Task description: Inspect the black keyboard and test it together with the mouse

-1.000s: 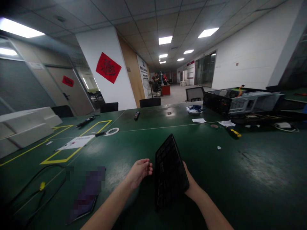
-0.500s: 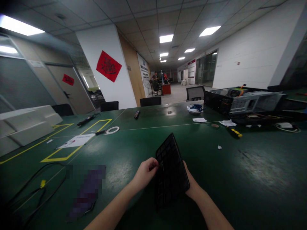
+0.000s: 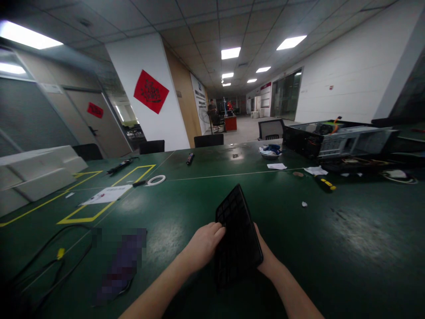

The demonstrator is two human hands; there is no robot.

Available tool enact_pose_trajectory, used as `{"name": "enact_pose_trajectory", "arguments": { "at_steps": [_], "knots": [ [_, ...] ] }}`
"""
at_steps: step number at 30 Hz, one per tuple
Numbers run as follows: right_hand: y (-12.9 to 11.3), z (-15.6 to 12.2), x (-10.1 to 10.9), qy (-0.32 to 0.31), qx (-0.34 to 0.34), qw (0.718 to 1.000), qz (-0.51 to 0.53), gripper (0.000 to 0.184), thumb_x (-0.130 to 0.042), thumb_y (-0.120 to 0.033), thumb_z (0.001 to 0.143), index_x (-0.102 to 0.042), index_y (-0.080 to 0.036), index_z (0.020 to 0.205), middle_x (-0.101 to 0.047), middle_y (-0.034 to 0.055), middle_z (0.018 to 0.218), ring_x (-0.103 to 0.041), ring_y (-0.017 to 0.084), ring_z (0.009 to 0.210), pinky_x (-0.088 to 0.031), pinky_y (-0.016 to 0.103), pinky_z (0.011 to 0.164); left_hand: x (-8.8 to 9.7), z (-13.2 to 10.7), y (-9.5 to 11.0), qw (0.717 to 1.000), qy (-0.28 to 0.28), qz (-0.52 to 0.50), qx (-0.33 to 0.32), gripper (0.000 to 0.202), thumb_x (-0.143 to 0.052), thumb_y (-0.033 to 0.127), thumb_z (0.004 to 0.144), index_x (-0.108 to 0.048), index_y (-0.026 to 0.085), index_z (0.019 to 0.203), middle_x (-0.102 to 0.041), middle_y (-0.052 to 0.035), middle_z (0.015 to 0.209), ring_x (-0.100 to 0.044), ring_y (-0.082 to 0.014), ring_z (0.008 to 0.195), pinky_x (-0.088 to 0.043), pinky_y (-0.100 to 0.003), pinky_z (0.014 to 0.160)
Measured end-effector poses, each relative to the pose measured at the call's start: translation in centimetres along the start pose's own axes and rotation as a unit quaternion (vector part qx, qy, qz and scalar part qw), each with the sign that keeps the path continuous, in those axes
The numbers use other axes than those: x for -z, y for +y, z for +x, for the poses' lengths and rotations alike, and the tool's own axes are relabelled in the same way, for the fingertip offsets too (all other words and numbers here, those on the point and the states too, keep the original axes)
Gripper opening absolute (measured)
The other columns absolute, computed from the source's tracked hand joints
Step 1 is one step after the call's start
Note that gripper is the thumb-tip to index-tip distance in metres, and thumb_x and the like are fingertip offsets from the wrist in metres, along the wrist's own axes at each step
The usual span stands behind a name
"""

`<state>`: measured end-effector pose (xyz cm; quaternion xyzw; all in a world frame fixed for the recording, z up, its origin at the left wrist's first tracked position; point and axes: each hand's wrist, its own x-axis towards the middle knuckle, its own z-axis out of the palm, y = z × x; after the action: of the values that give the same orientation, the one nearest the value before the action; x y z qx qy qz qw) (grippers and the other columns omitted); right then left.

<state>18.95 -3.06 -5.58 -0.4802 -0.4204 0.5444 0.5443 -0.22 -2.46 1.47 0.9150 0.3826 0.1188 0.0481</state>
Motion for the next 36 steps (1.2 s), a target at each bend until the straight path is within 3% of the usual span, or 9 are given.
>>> {"name": "enact_pose_trajectory", "arguments": {
  "at_steps": [5, 9, 16, 23, 26, 30, 31, 33, 36],
  "knots": [
    [0.9, 0.8, -0.4, -0.005, -0.047, 0.996, 0.073, 0.04, -0.06, -0.056, 0.063, -0.064, -0.022, 0.084, -0.066, 0.0035, 0.085, -0.06, 0.022, 0.083, -0.048, 0.04, 0.08, -1.2, 0.8, -1.1, 0.967, 0.068, -0.215, 0.115, 0.014, -0.045, 0.013, 0.081, -0.058, 0.017, 0.085, -0.061, -0.0018, 0.082, -0.055, -0.0134, 0.077, -0.042, -0.024, 0.071],
    [0.5, 0.6, -0.5, -0.016, -0.067, 0.993, 0.101, 0.039, -0.06, -0.057, 0.062, -0.064, -0.022, 0.077, -0.066, 0.0025, 0.081, -0.06, 0.021, 0.08, -0.048, 0.041, 0.079, -2.1, 1.5, -1.3, 0.932, 0.081, -0.28, 0.215, 0.016, -0.051, 0.028, 0.079, -0.056, 0.015, 0.072, -0.055, 0.0012, 0.065, -0.049, -0.0119, 0.061, -0.037, -0.022, 0.056],
    [-0.7, 0.1, -0.8, -0.02, -0.046, 0.998, 0.036, 0.042, -0.064, -0.058, 0.058, -0.065, -0.021, 0.079, -0.066, 0.0052, 0.088, -0.059, 0.023, 0.089, -0.044, 0.042, 0.088, -1.4, 1.0, -1.0, 0.942, 0.102, -0.293, 0.127, 0.018, -0.047, 0.008, 0.071, -0.059, 0.017, 0.08, -0.058, -0.0017, 0.079, -0.052, -0.0135, 0.075, -0.041, -0.025, 0.07],
    [0.8, 0.6, 0.0, -0.021, -0.037, 0.999, 0.018, 0.039, -0.069, -0.049, 0.057, -0.065, -0.022, 0.084, -0.065, 0.0067, 0.1, -0.057, 0.025, 0.098, -0.045, 0.043, 0.088, -1.5, 1.3, -0.7, 0.93, 0.166, -0.311, 0.107, 0.022, -0.049, 0.008, 0.065, -0.064, 0.017, 0.08, -0.055, -0.0016, 0.074, -0.051, -0.0121, 0.067, -0.039, -0.022, 0.059],
    [0.3, 0.4, -0.2, -0.038, -0.04, 0.998, 0.032, 0.038, -0.066, -0.05, 0.06, -0.065, -0.023, 0.088, -0.068, 0.0052, 0.096, -0.059, 0.025, 0.095, -0.046, 0.043, 0.084, -1.9, 1.7, -0.8, 0.86, 0.204, -0.434, 0.176, 0.019, -0.052, 0.013, 0.061, -0.063, 0.015, 0.076, -0.052, 0.0, 0.065, -0.047, -0.0104, 0.057, -0.037, -0.022, 0.053],
    [-1.6, -0.2, -1.3, -0.079, -0.042, 0.994, 0.054, 0.041, -0.055, -0.057, 0.067, -0.067, -0.022, 0.086, -0.07, 0.0067, 0.082, -0.06, 0.026, 0.089, -0.047, 0.044, 0.079, -1.9, 1.9, -1.2, 0.651, 0.188, -0.677, 0.288, 0.008, -0.05, 0.021, 0.061, -0.054, 0.016, 0.065, -0.049, 0.0011, 0.059, -0.046, -0.0094, 0.052, -0.036, -0.022, 0.051],
    [-1.9, -0.3, -1.5, -0.082, -0.041, 0.994, 0.057, 0.043, -0.052, -0.058, 0.068, -0.068, -0.022, 0.085, -0.07, 0.0072, 0.079, -0.06, 0.026, 0.088, -0.047, 0.044, 0.078, -1.8, 1.8, -1.3, 0.622, 0.175, -0.703, 0.299, 0.008, -0.051, 0.023, 0.061, -0.052, 0.016, 0.064, -0.048, 0.0015, 0.059, -0.045, -0.0088, 0.052, -0.036, -0.022, 0.051],
    [-2.3, -0.3, -1.7, -0.078, -0.039, 0.995, 0.058, 0.044, -0.053, -0.059, 0.067, -0.068, -0.021, 0.083, -0.069, 0.0074, 0.075, -0.061, 0.027, 0.085, -0.047, 0.045, 0.076, -1.6, 1.7, -1.4, 0.643, 0.142, -0.689, 0.302, 0.011, -0.056, 0.023, 0.06, -0.055, 0.015, 0.068, -0.046, 0.003, 0.061, -0.044, -0.0078, 0.054, -0.035, -0.021, 0.052],
    [-2.0, -0.1, -1.5, -0.066, -0.034, 0.996, 0.049, 0.042, -0.06, -0.057, 0.062, -0.068, -0.021, 0.081, -0.068, 0.006, 0.074, -0.061, 0.026, 0.08, -0.048, 0.045, 0.074, -1.6, 1.6, -1.6, 0.789, 0.082, -0.547, 0.268, 0.036, -0.069, 0.025, 0.056, -0.06, 0.016, 0.09, -0.049, 0.0024, 0.069, -0.046, -0.0098, 0.063, -0.038, -0.022, 0.059]
  ]
}}
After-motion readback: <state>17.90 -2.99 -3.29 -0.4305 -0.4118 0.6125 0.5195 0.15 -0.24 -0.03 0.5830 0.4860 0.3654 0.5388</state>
